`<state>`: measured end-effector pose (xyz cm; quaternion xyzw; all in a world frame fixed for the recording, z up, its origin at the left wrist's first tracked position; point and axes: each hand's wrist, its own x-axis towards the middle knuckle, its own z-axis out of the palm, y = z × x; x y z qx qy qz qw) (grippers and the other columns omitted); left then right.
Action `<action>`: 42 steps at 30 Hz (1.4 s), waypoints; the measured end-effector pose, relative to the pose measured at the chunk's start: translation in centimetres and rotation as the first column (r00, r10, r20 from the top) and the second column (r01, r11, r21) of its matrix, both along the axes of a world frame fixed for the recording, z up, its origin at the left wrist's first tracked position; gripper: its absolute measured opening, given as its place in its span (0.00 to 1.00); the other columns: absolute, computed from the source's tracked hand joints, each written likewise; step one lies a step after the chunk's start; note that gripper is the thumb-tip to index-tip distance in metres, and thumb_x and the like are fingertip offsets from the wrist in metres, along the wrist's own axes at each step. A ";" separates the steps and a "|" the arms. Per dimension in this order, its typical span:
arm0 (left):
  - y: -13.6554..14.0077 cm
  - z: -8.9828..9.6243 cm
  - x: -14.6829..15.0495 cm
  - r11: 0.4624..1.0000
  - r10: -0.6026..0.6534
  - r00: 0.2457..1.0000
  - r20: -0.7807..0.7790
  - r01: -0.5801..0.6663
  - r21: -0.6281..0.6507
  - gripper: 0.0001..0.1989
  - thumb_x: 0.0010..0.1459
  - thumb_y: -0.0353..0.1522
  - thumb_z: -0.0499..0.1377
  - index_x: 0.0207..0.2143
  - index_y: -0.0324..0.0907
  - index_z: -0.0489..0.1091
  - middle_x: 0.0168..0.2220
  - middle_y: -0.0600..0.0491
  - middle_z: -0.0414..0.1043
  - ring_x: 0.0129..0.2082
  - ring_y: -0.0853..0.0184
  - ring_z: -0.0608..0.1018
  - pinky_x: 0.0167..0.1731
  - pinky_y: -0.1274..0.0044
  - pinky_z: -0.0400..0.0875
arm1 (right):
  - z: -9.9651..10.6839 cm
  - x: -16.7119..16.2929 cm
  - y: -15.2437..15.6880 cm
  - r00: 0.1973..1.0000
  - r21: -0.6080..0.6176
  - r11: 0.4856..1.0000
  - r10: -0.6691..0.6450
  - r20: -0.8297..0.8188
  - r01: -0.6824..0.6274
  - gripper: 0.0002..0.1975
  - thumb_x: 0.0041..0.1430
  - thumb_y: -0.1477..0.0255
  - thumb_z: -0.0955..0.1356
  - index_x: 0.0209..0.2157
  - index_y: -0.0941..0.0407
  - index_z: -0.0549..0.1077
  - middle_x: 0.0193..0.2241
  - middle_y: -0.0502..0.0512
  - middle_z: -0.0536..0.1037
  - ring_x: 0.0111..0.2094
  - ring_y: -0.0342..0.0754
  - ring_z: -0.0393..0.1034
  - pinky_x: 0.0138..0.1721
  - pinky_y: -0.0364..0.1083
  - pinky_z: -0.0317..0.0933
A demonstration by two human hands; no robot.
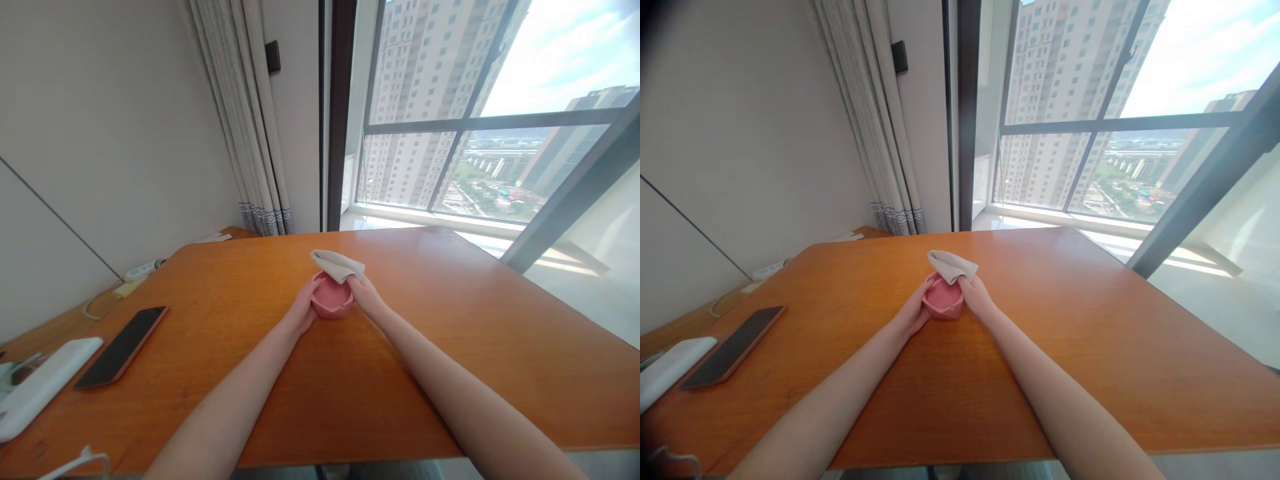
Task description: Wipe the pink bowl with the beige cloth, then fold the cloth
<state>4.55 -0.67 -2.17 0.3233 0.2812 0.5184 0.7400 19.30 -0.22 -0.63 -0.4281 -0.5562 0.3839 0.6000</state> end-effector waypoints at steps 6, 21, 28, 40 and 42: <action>1.3 0.3 -1.2 0.970 0.225 0.958 0.177 -0.202 -0.135 0.15 0.56 0.34 0.57 0.46 0.43 0.70 0.45 0.51 0.75 0.46 0.65 0.76 0.46 0.73 0.71 | -0.8 -3.4 -2.4 0.972 0.231 0.973 -0.047 0.230 -0.008 0.25 0.59 0.69 0.62 0.59 0.52 0.62 0.59 0.53 0.64 0.63 0.50 0.50 0.65 0.53 0.40; 0.8 0.0 -0.6 0.987 0.152 0.988 0.025 -0.151 -0.048 0.21 0.51 0.30 0.62 0.49 0.47 0.67 0.46 0.52 0.73 0.42 0.66 0.76 0.38 0.76 0.74 | -1.3 -2.6 0.1 0.744 -0.222 0.961 -0.029 -0.668 -0.163 0.13 0.55 0.64 0.67 0.42 0.53 0.73 0.42 0.51 0.79 0.47 0.49 0.72 0.49 0.49 0.67; 1.6 -0.6 -1.4 0.965 0.259 0.965 0.036 -0.261 0.029 0.20 0.50 0.32 0.63 0.47 0.45 0.68 0.49 0.51 0.72 0.45 0.66 0.75 0.42 0.76 0.73 | -3.4 -4.5 -0.6 0.849 -0.320 0.943 -0.092 -0.520 -0.094 0.19 0.53 0.60 0.68 0.46 0.52 0.71 0.49 0.54 0.75 0.51 0.50 0.69 0.49 0.49 0.67; 0.3 1.1 -1.5 0.991 -0.033 0.979 -0.204 0.005 -0.135 0.20 0.55 0.42 0.58 0.50 0.49 0.66 0.43 0.52 0.74 0.35 0.66 0.77 0.35 0.71 0.74 | -2.6 -1.7 0.8 0.921 -0.359 0.933 -0.142 -0.363 0.002 0.21 0.55 0.56 0.64 0.44 0.54 0.74 0.43 0.56 0.78 0.46 0.53 0.73 0.43 0.50 0.70; 0.3 1.2 -1.4 0.987 0.080 0.981 -0.175 -0.102 -0.120 0.18 0.56 0.41 0.56 0.50 0.49 0.66 0.45 0.52 0.73 0.38 0.66 0.76 0.36 0.73 0.73 | -2.4 -2.5 0.4 0.914 -0.332 0.941 -0.080 -0.398 -0.062 0.21 0.56 0.56 0.63 0.46 0.53 0.73 0.45 0.55 0.77 0.47 0.53 0.72 0.44 0.50 0.70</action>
